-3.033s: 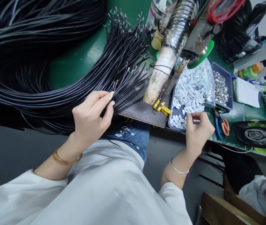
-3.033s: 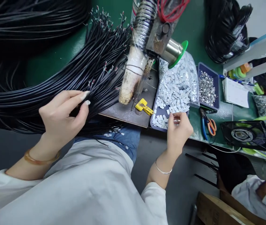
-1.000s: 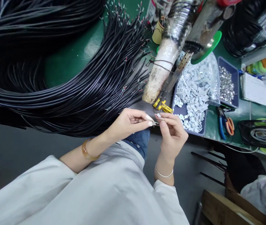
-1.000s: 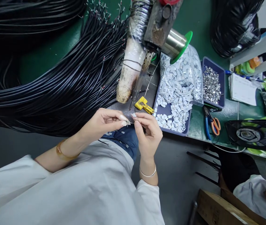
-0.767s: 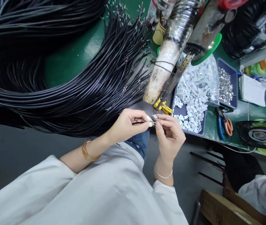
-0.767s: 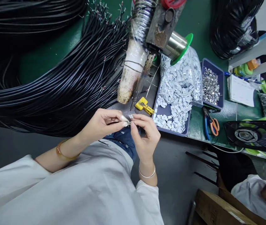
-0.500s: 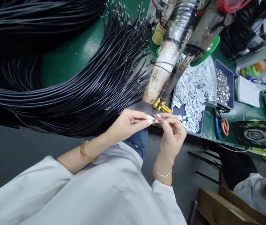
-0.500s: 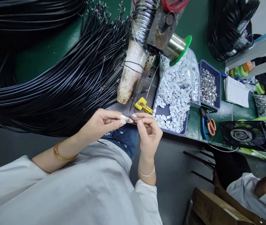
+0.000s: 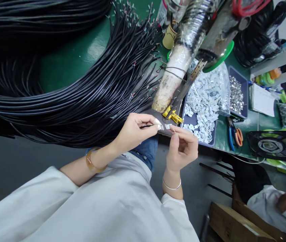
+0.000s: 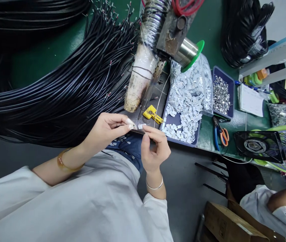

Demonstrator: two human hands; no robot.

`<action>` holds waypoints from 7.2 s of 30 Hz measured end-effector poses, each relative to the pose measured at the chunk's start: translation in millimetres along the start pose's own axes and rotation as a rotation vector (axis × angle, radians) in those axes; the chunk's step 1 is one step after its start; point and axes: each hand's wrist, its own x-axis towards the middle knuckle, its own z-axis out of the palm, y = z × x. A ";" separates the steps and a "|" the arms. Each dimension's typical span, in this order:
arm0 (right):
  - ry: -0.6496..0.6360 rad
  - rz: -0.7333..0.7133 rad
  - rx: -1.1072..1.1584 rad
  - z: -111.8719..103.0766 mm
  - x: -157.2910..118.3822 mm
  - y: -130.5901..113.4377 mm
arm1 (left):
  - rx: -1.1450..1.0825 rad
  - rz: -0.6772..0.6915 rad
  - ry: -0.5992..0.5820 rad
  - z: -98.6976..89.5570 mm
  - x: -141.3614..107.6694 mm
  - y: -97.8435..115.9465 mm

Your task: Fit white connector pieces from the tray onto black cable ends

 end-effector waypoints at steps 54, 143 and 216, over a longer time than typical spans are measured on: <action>-0.032 0.041 -0.035 3.7 5.0 8.7 | 0.227 0.091 0.056 5.3 4.3 -7.3; -0.168 0.389 0.320 -2.8 5.9 7.9 | -0.005 -0.023 -0.170 -0.1 -8.6 -13.7; -0.069 -0.025 -0.048 7.0 -0.8 9.6 | 0.019 0.027 0.102 7.8 9.1 -4.0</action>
